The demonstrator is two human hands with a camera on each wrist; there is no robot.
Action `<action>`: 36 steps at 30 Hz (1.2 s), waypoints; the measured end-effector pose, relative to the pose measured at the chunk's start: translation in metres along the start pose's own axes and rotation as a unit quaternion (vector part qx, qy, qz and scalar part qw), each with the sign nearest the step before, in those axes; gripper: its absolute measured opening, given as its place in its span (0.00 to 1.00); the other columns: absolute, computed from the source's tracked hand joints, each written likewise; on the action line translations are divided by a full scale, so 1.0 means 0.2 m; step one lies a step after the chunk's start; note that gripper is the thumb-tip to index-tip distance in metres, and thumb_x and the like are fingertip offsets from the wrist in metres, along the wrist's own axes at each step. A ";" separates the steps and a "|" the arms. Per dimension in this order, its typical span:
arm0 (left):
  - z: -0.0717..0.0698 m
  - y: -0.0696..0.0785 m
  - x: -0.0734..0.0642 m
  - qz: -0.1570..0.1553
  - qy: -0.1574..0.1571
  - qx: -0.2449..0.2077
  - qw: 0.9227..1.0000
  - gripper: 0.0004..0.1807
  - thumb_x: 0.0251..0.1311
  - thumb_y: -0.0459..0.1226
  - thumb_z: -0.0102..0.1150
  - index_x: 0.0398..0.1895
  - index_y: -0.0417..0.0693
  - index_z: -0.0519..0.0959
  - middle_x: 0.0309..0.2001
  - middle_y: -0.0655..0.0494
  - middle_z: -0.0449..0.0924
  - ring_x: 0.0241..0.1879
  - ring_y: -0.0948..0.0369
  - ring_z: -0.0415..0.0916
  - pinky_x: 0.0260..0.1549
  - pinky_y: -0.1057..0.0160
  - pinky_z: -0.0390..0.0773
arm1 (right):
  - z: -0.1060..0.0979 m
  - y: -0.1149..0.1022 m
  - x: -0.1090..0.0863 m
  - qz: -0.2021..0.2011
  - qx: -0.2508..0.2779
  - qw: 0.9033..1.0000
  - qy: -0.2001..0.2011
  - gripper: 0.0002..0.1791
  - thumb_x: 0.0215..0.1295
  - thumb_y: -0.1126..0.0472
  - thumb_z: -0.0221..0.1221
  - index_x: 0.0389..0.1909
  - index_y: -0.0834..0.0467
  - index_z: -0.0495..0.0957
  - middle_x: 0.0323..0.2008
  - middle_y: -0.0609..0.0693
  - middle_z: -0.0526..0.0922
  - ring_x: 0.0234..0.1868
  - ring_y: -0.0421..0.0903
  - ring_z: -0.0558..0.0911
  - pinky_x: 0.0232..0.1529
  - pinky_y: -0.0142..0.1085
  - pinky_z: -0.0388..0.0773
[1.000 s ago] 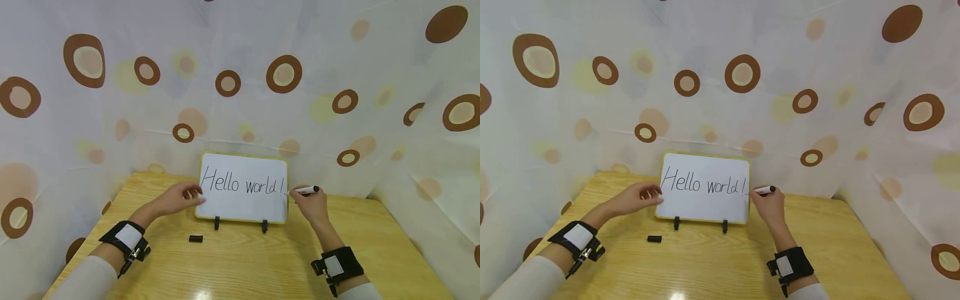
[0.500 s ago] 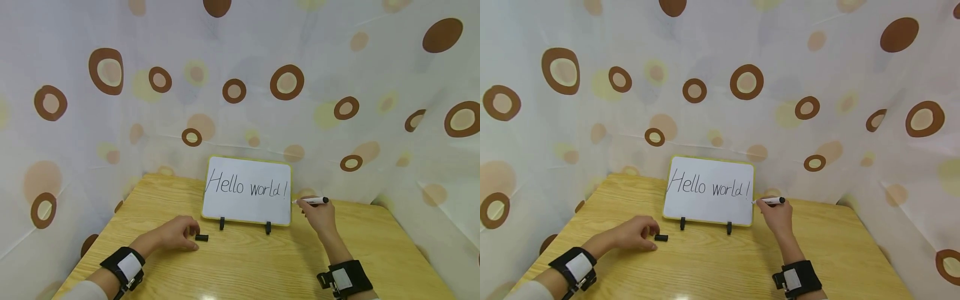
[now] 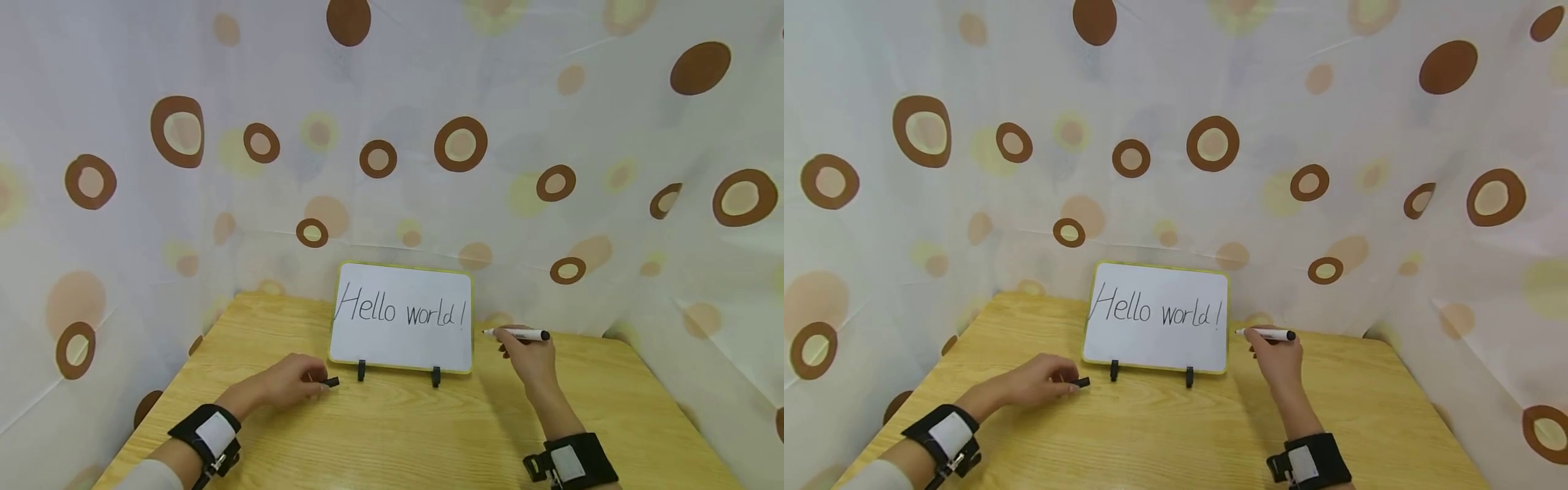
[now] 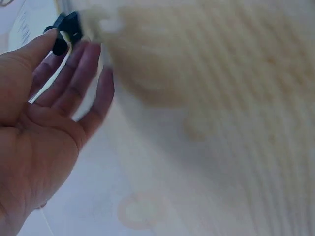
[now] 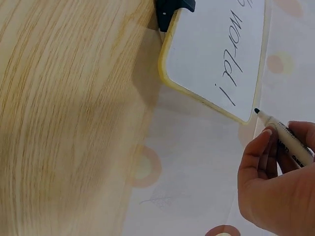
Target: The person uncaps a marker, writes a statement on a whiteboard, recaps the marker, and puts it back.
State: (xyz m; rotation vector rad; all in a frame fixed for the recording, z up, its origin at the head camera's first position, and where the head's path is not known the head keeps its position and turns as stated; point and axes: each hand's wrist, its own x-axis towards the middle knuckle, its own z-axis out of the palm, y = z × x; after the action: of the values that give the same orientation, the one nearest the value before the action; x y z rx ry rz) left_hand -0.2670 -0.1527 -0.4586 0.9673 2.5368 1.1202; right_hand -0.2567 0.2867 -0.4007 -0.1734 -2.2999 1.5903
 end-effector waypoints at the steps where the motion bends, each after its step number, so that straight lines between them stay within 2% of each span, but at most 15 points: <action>1: -0.01 0.00 0.00 -0.006 0.004 -0.020 1.000 0.07 0.72 0.37 0.62 0.43 0.41 0.81 0.36 0.52 0.83 0.35 0.58 0.80 0.35 0.60 0.79 | 0.00 0.00 0.01 0.010 0.036 0.999 -0.004 0.16 0.70 0.57 0.66 0.47 0.67 0.84 0.28 0.43 0.86 0.29 0.40 0.83 0.36 0.34 0.82; 3: -0.04 0.02 0.01 -0.007 0.021 -0.062 0.998 0.10 0.73 0.36 0.59 0.46 0.36 0.80 0.38 0.46 0.85 0.36 0.54 0.83 0.38 0.57 0.83 | 0.00 0.01 0.02 0.032 0.133 0.990 -0.018 0.13 0.71 0.58 0.65 0.46 0.66 0.84 0.29 0.44 0.87 0.29 0.40 0.84 0.36 0.34 0.82; 4: -0.04 0.03 0.02 -0.006 0.033 -0.086 0.996 0.11 0.74 0.36 0.58 0.48 0.34 0.80 0.39 0.43 0.85 0.37 0.51 0.84 0.40 0.54 0.84 | 0.00 0.02 0.02 0.045 0.185 0.981 -0.027 0.11 0.72 0.59 0.64 0.44 0.65 0.84 0.29 0.46 0.87 0.29 0.41 0.84 0.35 0.33 0.82; 6: -0.04 0.06 0.05 0.003 0.062 -0.125 0.990 0.13 0.73 0.35 0.59 0.49 0.30 0.79 0.40 0.38 0.84 0.40 0.46 0.85 0.43 0.50 0.84 | 0.02 0.03 0.01 0.066 0.274 0.958 -0.056 0.08 0.74 0.61 0.62 0.39 0.61 0.85 0.30 0.48 0.87 0.30 0.41 0.84 0.35 0.32 0.82; 8: -0.02 0.10 0.08 0.017 0.090 -0.169 0.981 0.14 0.72 0.34 0.61 0.49 0.28 0.79 0.41 0.34 0.84 0.42 0.41 0.85 0.46 0.47 0.83 | 0.04 0.04 -0.02 0.087 0.335 0.934 -0.092 0.10 0.76 0.62 0.59 0.36 0.57 0.86 0.31 0.48 0.87 0.31 0.40 0.83 0.35 0.31 0.81; 10: 0.01 0.14 0.10 0.029 0.110 -0.212 0.971 0.14 0.70 0.33 0.62 0.49 0.27 0.79 0.42 0.30 0.83 0.43 0.38 0.84 0.47 0.45 0.82 | 0.09 0.04 -0.07 0.097 0.364 0.917 -0.127 0.13 0.77 0.64 0.56 0.33 0.55 0.88 0.31 0.48 0.87 0.32 0.40 0.83 0.35 0.30 0.81; 13: 0.05 0.20 0.13 0.047 0.128 -0.258 0.956 0.13 0.69 0.32 0.64 0.49 0.28 0.80 0.44 0.28 0.82 0.44 0.40 0.85 0.48 0.46 0.82 | 0.18 0.02 -0.15 0.085 0.375 0.904 -0.185 0.14 0.78 0.66 0.55 0.34 0.54 0.87 0.31 0.47 0.87 0.33 0.39 0.84 0.36 0.29 0.80; 15: 0.07 0.23 0.14 0.054 0.134 -0.269 0.952 0.12 0.69 0.32 0.64 0.49 0.30 0.81 0.44 0.28 0.82 0.43 0.43 0.86 0.47 0.49 0.83 | 0.25 -0.02 -0.19 0.067 0.381 0.896 -0.220 0.14 0.78 0.66 0.55 0.36 0.54 0.88 0.32 0.48 0.88 0.34 0.39 0.85 0.37 0.29 0.81; 18: 0.10 0.27 0.16 0.066 0.134 -0.267 0.952 0.11 0.69 0.34 0.64 0.49 0.34 0.83 0.44 0.29 0.83 0.43 0.46 0.86 0.46 0.55 0.84 | 0.33 -0.06 -0.24 0.044 0.387 0.883 -0.261 0.12 0.77 0.65 0.55 0.38 0.55 0.87 0.33 0.48 0.88 0.34 0.39 0.85 0.36 0.30 0.81; 23: 0.13 0.31 0.18 0.077 0.127 -0.267 0.952 0.11 0.69 0.34 0.64 0.49 0.37 0.84 0.43 0.30 0.84 0.43 0.47 0.86 0.44 0.56 0.84 | 0.43 -0.08 -0.30 0.054 0.388 0.878 -0.274 0.12 0.77 0.66 0.55 0.37 0.54 0.87 0.31 0.48 0.87 0.30 0.39 0.83 0.33 0.30 0.79; 28: 0.16 0.33 0.19 0.072 0.126 -0.260 0.955 0.09 0.69 0.35 0.65 0.48 0.40 0.85 0.41 0.37 0.86 0.41 0.49 0.87 0.39 0.62 0.83 | 0.48 -0.08 -0.33 0.060 0.379 0.883 -0.269 0.12 0.76 0.66 0.56 0.35 0.54 0.86 0.30 0.48 0.87 0.30 0.38 0.82 0.32 0.29 0.78; 32: 0.17 0.34 0.21 0.074 0.126 -0.259 0.955 0.09 0.68 0.35 0.65 0.47 0.40 0.85 0.40 0.38 0.86 0.39 0.52 0.87 0.34 0.65 0.81 | 0.50 -0.09 -0.33 0.056 0.377 0.885 -0.267 0.11 0.76 0.66 0.56 0.35 0.54 0.86 0.30 0.48 0.87 0.28 0.38 0.82 0.31 0.29 0.77; 36: 0.18 0.35 0.22 0.084 0.118 -0.265 0.953 0.11 0.69 0.35 0.65 0.48 0.36 0.84 0.39 0.40 0.87 0.37 0.58 0.86 0.38 0.59 0.84 | 0.52 -0.08 -0.33 0.049 0.379 0.881 -0.280 0.14 0.77 0.68 0.54 0.35 0.54 0.86 0.29 0.47 0.86 0.27 0.38 0.81 0.30 0.29 0.77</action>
State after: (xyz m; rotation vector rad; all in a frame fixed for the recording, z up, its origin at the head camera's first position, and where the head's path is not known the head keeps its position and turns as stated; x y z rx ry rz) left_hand -0.2508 -0.0680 -0.4300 0.9505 2.1399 1.9374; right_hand -0.2287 0.1686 -0.4319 0.4227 -1.8078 2.7336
